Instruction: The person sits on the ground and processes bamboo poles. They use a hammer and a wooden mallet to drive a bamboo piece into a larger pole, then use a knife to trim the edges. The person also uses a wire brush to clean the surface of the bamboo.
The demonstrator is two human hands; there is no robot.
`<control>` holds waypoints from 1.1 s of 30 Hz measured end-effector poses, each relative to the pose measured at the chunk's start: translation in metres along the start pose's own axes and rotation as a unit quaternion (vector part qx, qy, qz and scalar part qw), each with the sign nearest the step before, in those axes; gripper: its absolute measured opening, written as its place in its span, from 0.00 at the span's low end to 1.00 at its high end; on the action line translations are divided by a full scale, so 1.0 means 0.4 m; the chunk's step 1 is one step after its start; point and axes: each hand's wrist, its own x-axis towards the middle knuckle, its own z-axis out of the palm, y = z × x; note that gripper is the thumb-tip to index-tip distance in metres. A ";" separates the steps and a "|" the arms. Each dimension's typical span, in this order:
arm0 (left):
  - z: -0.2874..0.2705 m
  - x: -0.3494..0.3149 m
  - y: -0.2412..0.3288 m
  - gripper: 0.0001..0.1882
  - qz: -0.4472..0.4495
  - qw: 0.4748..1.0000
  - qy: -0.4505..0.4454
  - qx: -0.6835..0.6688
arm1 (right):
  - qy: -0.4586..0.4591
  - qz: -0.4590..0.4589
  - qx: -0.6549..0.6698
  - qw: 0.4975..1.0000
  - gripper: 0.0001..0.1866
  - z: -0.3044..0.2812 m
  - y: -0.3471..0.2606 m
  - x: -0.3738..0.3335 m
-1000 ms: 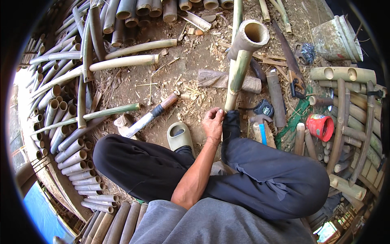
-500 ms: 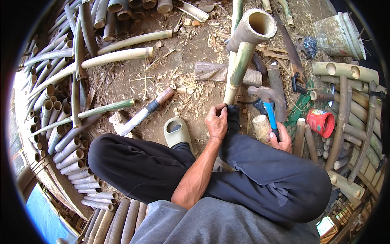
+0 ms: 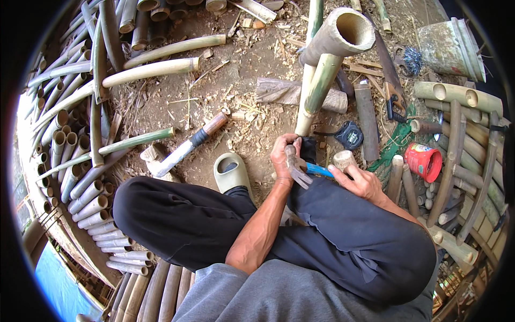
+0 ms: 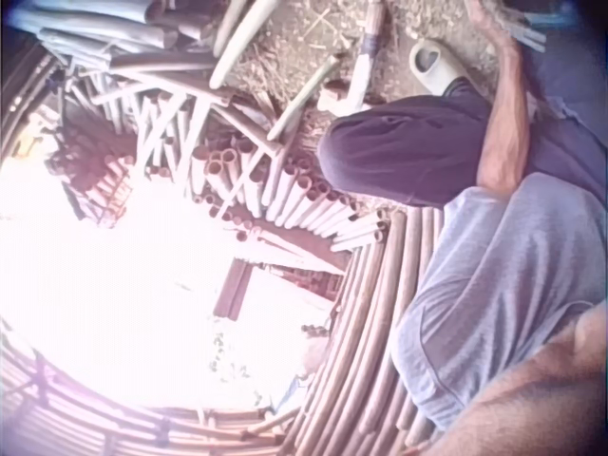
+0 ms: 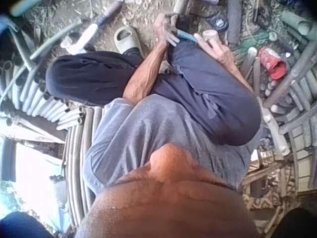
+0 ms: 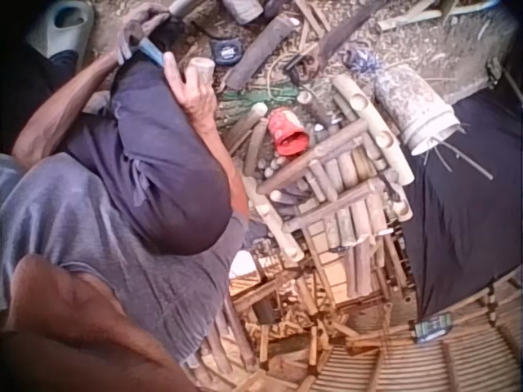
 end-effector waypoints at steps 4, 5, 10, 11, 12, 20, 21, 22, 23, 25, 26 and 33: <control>0.013 0.007 0.019 0.03 0.036 0.999 -0.012 0.023 | -0.009 0.082 -0.035 0.996 0.31 0.042 0.016 -0.002; 0.010 0.004 0.019 0.02 0.017 1.000 -0.003 0.015 | -0.020 0.061 -0.045 0.997 0.31 0.032 0.006 0.000; -0.002 0.008 -0.003 0.06 0.007 0.999 -0.028 0.014 | -0.011 0.009 -0.012 1.000 0.31 0.009 0.006 0.009; -0.004 0.018 0.010 0.06 0.030 0.998 -0.041 0.049 | -0.023 0.050 -0.026 0.998 0.31 0.018 0.014 0.009; -0.003 0.025 0.025 0.06 0.054 0.994 -0.054 0.083 | -0.034 0.090 -0.040 0.995 0.31 0.023 0.019 0.008; 0.004 0.012 -0.017 0.07 -0.031 0.997 -0.039 0.063 | -0.005 0.009 -0.035 0.999 0.31 -0.009 -0.003 0.020; 0.008 0.010 -0.009 0.07 -0.087 0.995 -0.038 -0.024 | -0.009 0.032 -0.041 0.999 0.31 0.012 0.005 0.001; 0.010 0.003 0.001 0.07 -0.144 0.983 -0.036 -0.110 | -0.014 0.055 -0.048 0.997 0.31 0.025 0.012 -0.016; 0.005 -0.003 0.001 0.07 -0.200 0.960 -0.028 -0.192 | -0.006 0.051 -0.044 0.998 0.31 0.028 0.014 -0.019; -0.003 0.000 -0.038 0.06 -0.159 0.975 -0.050 -0.149 | -0.015 0.027 -0.048 0.998 0.32 0.020 0.010 -0.017; -0.008 0.008 -0.041 0.06 -0.139 0.980 -0.064 -0.128 | -0.020 0.017 -0.051 0.998 0.32 0.015 0.008 -0.017; -0.032 0.032 0.006 0.06 -0.036 0.993 -0.102 0.052 | -0.014 0.012 -0.033 0.999 0.31 0.012 -0.002 -0.006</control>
